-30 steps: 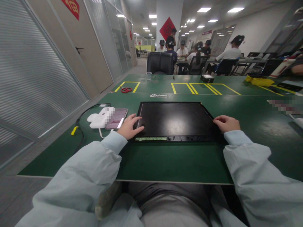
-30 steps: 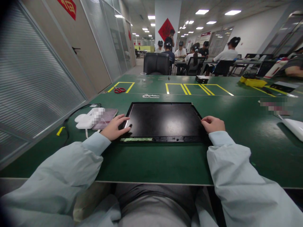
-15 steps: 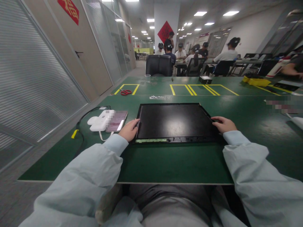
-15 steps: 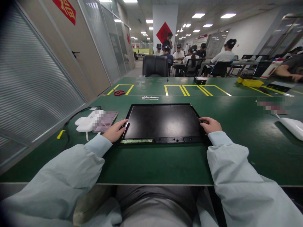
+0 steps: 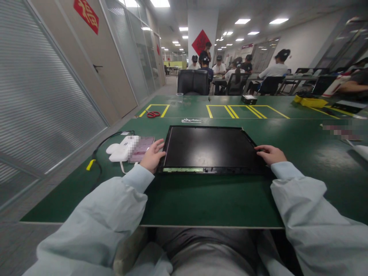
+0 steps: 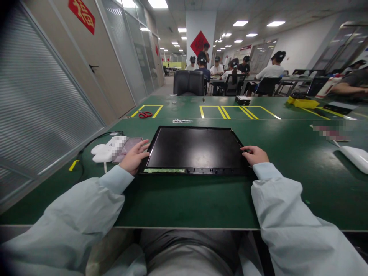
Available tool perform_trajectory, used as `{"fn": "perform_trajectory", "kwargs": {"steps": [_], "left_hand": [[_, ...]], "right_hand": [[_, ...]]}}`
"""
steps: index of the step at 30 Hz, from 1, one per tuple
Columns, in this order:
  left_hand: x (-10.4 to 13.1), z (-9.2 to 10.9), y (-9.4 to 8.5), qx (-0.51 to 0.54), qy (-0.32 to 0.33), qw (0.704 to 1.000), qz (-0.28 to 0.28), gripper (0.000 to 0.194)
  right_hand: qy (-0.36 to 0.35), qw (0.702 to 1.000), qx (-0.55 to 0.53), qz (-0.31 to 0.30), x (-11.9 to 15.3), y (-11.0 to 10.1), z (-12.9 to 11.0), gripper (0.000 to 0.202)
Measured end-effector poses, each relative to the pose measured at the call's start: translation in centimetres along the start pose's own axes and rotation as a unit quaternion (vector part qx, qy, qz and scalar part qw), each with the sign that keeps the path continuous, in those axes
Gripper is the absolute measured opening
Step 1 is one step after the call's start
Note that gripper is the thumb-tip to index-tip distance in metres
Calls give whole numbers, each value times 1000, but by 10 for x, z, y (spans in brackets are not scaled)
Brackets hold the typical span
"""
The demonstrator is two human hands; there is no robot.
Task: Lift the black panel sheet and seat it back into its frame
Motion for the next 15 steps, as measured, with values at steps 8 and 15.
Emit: {"fn": "perform_trajectory", "kwargs": {"steps": [8, 15], "left_hand": [[7, -15, 0, 66, -112, 991, 29, 85], [6, -20, 2, 89, -107, 990, 12, 100]], "right_hand": [[12, 1000, 12, -25, 0, 5, 3, 34], [18, 1000, 1, -23, 3, 4, 0, 36]]}}
Point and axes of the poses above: each hand's wrist, its own x-axis away from the middle knuckle, its own y-axis out of the palm, z = x × y, the point moved 10 cm from there along -x, towards the middle knuckle, and after that the axes turned 5 degrees about y, right-handed, at the moved point
